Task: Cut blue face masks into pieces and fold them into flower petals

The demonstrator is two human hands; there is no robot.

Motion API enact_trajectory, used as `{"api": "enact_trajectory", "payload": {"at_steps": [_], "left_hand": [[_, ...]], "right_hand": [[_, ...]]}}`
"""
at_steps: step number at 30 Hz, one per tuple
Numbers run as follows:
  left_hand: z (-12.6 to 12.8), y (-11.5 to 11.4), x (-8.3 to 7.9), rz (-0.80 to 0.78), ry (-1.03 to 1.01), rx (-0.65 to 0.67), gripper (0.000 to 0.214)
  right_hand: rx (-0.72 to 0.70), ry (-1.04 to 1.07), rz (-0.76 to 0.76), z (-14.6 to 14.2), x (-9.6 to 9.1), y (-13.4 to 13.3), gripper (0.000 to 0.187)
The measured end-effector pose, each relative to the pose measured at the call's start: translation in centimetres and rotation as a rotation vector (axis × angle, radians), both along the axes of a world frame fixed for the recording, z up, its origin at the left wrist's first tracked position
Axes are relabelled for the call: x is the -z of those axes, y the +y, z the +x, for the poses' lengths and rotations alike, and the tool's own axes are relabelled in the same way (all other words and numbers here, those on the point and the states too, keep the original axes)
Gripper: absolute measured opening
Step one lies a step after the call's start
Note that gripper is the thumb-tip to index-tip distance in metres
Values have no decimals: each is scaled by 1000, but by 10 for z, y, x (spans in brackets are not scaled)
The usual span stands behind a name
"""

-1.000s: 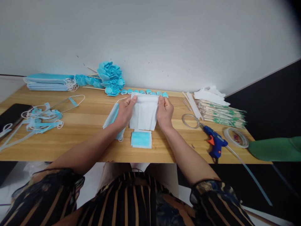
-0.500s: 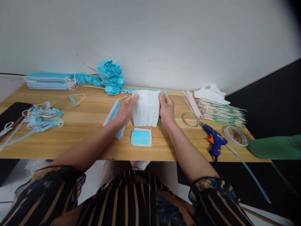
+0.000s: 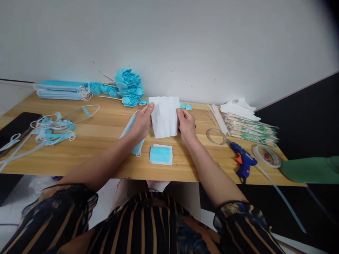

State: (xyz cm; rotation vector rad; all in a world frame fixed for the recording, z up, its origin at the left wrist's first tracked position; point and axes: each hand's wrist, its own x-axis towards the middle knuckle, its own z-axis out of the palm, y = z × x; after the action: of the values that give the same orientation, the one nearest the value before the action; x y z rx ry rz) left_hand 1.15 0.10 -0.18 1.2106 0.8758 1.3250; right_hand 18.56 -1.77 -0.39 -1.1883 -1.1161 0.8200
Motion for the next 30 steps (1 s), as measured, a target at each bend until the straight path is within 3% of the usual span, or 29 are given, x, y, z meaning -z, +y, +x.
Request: {"api": "enact_trajectory", "payload": {"at_steps": [3,5,11,19,24,30], "left_hand": [[2,-6,-4,-109,-46,164,55],[3,-8,-6,-127,-36,190,52],[1,-8,-6,-45,-17,-32,45],[-1,-9,-4,176,248,-279,42],[-1,-7,-8,206,279,-301,31],[-2,-1,-7,211,197,-235,36]], "right_hand": [[105,-30,46,3,1,3,60],[117,-41,55,4,0,4,59],[102,-90,121,1,-4,-2,58],[130,-188,165,-3,-5,-9,66],[198,-238,199,-4,-11,-11,63],[194,-243,192,0,-7,-4,66]]}}
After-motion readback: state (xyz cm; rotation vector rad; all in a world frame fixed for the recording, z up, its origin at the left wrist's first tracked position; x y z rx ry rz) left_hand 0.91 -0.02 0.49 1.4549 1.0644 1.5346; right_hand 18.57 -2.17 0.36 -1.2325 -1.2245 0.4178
